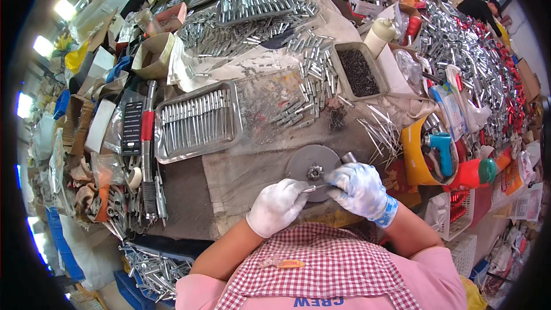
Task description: Assembling small metal hardware components using a handheld tool at a factory workbench.
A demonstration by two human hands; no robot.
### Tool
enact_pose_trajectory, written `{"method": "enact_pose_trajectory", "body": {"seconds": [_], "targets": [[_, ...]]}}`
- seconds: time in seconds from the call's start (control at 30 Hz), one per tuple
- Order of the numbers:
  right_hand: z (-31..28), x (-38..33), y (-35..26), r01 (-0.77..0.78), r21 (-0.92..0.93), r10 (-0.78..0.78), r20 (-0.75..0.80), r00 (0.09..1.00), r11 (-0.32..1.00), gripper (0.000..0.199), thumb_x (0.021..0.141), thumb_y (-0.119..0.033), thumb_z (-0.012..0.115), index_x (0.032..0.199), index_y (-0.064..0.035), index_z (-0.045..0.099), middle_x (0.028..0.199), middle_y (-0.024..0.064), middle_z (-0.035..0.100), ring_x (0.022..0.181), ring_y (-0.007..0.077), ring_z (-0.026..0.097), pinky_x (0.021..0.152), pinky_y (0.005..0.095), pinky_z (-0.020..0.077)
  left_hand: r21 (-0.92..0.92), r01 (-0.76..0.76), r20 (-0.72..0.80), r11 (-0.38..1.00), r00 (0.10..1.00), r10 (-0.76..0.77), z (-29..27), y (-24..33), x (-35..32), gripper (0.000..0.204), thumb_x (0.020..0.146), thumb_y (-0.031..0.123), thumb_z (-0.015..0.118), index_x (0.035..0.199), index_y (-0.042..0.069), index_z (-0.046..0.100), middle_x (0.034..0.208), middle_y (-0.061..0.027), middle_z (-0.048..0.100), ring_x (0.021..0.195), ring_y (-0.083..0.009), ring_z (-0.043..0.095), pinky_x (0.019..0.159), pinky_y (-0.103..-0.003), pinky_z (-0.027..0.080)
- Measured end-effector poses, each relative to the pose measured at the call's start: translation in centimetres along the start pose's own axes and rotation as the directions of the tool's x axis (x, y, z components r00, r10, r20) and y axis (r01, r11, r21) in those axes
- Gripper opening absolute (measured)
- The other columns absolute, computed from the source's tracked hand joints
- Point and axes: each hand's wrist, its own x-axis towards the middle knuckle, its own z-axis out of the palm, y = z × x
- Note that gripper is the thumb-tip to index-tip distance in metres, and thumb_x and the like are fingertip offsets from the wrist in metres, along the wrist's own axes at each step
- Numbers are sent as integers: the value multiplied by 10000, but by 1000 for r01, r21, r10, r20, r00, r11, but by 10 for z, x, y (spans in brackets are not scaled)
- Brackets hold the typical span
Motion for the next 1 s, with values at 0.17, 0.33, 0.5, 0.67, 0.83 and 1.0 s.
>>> {"method": "enact_pose_trajectory", "body": {"seconds": [0.17,0.33,0.5,0.67,0.83,1.0], "targets": [[1,4,64,-529,145,534,6,845,836,270,852,-239,703,1076,-88,723,1045,143,707,957,329,675,848,384,540,0,64,-73,998,995,-64,0,-14,-9,159,781,10,687,934,28,646,846,-144,677,736,-317,671,639,-388,544],[18,38,107,-620,-295,666,88,740,727,262,831,-304,699,981,-94,746,985,126,723,948,332,682,872,416,532,23,77,-70,997,995,-75,7,-17,-14,139,783,38,690,914,28,645,841,-130,670,740,-310,666,649,-389,542],[16,54,105,-538,-462,698,317,642,705,216,844,-267,661,951,-83,698,960,171,711,956,374,676,852,463,535,16,98,-74,995,993,-96,13,-12,-15,117,767,29,698,878,22,661,847,-131,680,742,-311,674,655,-377,542],[32,38,100,-537,-441,670,235,705,720,171,857,-185,620,967,-59,651,1000,201,694,960,380,672,839,487,533,123,49,-131,991,991,-33,25,-14,-19,138,738,43,722,863,35,664,823,-110,660,757,-293,634,682,-377,519],[28,36,91,-562,-362,633,108,767,743,179,827,-160,642,976,-61,638,954,181,690,926,375,668,809,479,536,172,-8,-165,985,986,36,34,-17,-22,149,717,43,736,850,47,666,814,-88,635,775,-278,593,702,-380,506],[20,49,84,-595,-273,644,147,751,756,188,768,-172,688,920,-64,666,928,179,692,921,375,662,824,448,533,218,-2,-182,976,982,43,36,-17,-26,138,716,45,739,834,56,670,800,-76,627,774,-269,583,719,-381,498]]}}
